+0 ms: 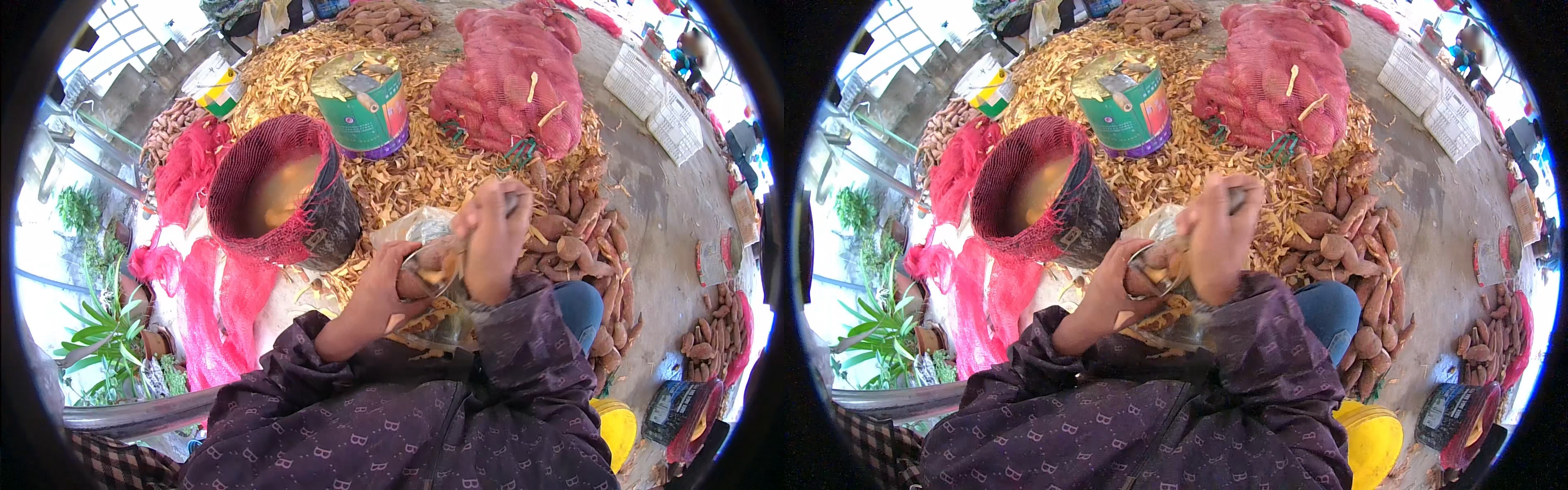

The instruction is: The person peels multiple sweet potatoes using a handheld peeler, removing the skin in long strips. The peeled potatoes are placed into a nearby container while the peels accumulate on the floor.

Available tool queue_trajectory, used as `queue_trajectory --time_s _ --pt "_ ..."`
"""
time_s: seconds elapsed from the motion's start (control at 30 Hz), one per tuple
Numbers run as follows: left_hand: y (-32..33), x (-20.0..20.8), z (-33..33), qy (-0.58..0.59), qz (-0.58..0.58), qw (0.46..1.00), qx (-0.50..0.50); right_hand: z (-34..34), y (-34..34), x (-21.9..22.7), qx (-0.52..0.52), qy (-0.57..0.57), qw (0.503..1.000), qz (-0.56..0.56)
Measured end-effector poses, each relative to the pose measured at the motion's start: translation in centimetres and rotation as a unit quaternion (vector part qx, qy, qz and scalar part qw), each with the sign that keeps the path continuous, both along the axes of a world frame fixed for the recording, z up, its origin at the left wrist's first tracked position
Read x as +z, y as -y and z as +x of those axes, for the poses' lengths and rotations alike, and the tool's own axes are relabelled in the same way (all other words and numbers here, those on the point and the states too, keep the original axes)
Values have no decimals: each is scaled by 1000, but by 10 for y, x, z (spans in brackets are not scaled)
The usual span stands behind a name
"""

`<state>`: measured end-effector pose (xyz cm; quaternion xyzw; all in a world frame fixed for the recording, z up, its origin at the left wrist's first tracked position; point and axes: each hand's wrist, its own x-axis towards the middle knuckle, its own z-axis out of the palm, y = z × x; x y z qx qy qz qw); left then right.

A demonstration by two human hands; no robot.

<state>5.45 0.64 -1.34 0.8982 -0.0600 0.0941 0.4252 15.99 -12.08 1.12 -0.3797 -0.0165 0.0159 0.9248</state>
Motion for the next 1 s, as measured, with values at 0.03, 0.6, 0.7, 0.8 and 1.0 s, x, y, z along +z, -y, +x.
queue_trajectory --time_s 0.03,0.6,0.7,0.8,1.0 --pt "0 -2 -2 0 -5 1000 -5 -5 -5 3 30 33 999 -13" --pt "12 -2 -2 -44 36 997 45 5 -1 1 89 35 988 -117" --pt "13 0 -1 6 41 998 43 70 31 -46 -78 -44 979 -185" --pt "5 5 1 52 49 997 39 89 70 -55 -256 -46 957 -126" --pt "8 8 2 43 38 997 57 21 20 -3 -64 -12 996 -52"
